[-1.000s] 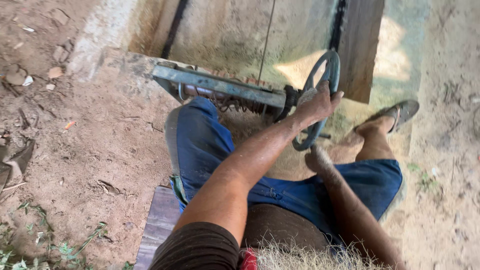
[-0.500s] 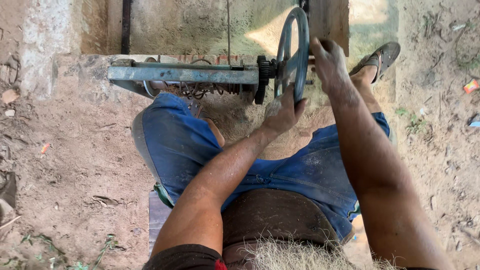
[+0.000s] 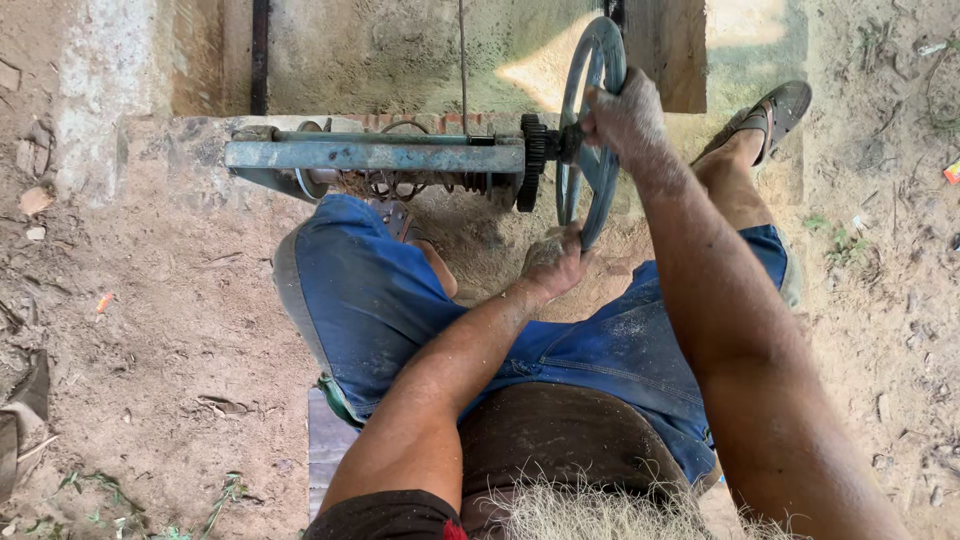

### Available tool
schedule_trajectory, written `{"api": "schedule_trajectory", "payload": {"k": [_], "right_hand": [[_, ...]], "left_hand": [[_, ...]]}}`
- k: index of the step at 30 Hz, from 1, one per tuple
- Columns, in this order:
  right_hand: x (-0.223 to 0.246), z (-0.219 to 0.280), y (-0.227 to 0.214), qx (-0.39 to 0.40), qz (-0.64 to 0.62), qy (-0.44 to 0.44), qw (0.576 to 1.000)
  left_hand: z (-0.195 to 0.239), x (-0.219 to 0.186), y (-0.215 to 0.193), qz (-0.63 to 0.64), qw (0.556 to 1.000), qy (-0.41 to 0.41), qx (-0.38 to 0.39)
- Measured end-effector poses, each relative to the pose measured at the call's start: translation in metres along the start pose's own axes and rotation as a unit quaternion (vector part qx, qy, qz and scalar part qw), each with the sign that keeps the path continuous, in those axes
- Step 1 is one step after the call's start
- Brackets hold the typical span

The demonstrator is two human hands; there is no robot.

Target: The person operates a manual band sawmill by turning a handwheel to move a log through the blade. The person is seated on the ground or a low platform while performing the task.

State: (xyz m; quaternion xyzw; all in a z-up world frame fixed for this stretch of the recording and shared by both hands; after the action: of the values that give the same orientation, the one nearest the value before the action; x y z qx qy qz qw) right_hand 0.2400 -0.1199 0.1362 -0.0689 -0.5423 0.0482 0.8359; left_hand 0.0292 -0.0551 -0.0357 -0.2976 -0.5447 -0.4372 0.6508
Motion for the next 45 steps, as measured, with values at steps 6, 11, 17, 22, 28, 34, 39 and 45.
{"api": "schedule_trajectory", "payload": {"k": [6, 11, 17, 22, 28, 34, 39, 45], "right_hand": [[-0.008, 0.036, -0.001, -0.004, 0.005, -0.069, 0.998], [-0.018, 0.054, 0.003, -0.016, -0.007, -0.137, 0.99], [-0.041, 0.061, 0.0, -0.017, 0.069, -0.173, 0.982], [-0.062, 0.072, 0.002, -0.03, 0.068, -0.178, 0.981], [-0.083, 0.091, 0.006, -0.003, 0.049, -0.112, 0.992], [-0.103, 0.117, 0.008, -0.001, 0.071, -0.12, 0.99], [-0.12, 0.127, 0.022, 0.081, -0.152, -0.073, 0.982], [-0.117, 0.132, 0.012, 0.065, 0.059, -0.022, 0.996]], "left_hand": [[0.005, -0.041, 0.003, -0.221, 0.953, 0.2, -0.057], [0.01, -0.009, 0.033, 0.491, 0.851, 0.046, 0.18], [0.033, 0.047, 0.089, 0.869, 0.317, -0.248, 0.288], [0.048, 0.079, 0.138, 0.871, 0.131, -0.394, 0.263], [0.032, 0.096, 0.195, 0.876, -0.028, -0.473, 0.093], [-0.009, 0.11, 0.241, 0.874, 0.063, -0.474, 0.088], [-0.041, 0.125, 0.271, 0.835, 0.177, -0.518, 0.06], [-0.062, 0.121, 0.279, 0.816, 0.239, -0.518, 0.085]]}}
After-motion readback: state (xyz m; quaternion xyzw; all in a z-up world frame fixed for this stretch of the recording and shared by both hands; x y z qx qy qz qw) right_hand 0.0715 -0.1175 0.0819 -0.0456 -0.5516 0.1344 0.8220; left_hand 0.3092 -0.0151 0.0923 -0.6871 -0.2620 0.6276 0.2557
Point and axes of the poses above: each hand's wrist, its own z-axis away from the middle knuckle, its own y-axis out of the palm, x = y × z, the point moved 7 cm from there along -z, towards the middle knuckle, and after that the axes turned 14 degrees about -z, right-handed, at the moved point
